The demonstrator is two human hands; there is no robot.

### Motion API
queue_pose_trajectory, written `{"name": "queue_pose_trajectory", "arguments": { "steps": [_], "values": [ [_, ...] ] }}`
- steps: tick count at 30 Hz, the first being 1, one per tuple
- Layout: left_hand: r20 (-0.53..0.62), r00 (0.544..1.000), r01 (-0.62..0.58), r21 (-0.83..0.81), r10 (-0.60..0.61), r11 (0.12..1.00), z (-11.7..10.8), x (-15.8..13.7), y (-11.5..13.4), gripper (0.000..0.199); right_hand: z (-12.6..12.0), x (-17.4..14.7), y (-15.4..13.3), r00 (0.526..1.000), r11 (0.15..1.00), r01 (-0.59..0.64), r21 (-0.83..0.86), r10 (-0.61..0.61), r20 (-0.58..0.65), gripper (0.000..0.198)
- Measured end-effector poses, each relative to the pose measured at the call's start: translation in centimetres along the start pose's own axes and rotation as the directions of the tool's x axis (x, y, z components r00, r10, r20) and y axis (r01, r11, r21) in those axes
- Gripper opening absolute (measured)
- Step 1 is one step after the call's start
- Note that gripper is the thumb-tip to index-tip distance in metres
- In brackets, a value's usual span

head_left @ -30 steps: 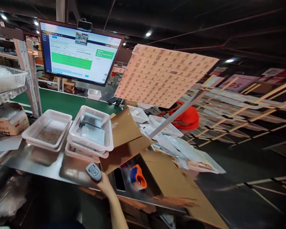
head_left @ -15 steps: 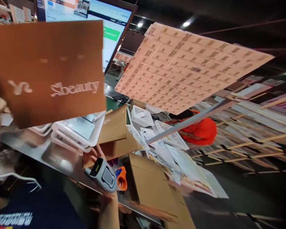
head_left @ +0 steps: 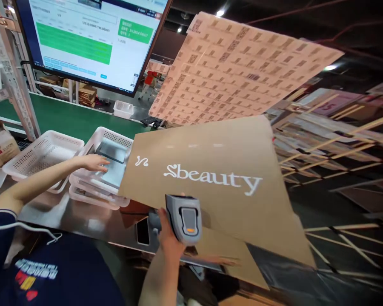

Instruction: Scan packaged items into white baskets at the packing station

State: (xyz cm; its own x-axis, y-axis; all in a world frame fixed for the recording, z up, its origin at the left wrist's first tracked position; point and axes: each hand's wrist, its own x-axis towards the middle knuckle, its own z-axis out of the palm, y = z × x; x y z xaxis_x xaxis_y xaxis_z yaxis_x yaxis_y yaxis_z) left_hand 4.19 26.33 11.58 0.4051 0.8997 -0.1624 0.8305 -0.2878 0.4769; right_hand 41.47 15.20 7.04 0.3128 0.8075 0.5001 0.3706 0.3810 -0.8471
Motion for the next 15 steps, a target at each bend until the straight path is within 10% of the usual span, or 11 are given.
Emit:
{"name": "queue_pose_trajectory", "arguments": {
  "steps": [4, 9, 15],
  "values": [
    [0.155, 0.987, 0.004, 0.263, -0.047, 0.965, -0.2, -1.2, -1.5, 0.064, 2.9, 2.5, -3.6, 0.989, 0.989, -0.103, 0.109, 0.114, -0.095, 0.074],
    [-0.259, 0.961, -0.052, 0.187, 0.1, 0.981, -2.0, -7.4, -6.1, 0.077, 4.2, 5.8, -5.8, 0.994, 0.993, -0.046, 0.11, 0.056, -0.091, 0.071],
    [-0.031, 0.93, 0.366, 0.025, -0.365, 0.93, 0.8, -17.5, -17.1, 0.111, 5.5, 8.0, -4.3, 0.979, 0.988, 0.001, -0.155, 0.031, 0.201, 0.054]
  ]
}}
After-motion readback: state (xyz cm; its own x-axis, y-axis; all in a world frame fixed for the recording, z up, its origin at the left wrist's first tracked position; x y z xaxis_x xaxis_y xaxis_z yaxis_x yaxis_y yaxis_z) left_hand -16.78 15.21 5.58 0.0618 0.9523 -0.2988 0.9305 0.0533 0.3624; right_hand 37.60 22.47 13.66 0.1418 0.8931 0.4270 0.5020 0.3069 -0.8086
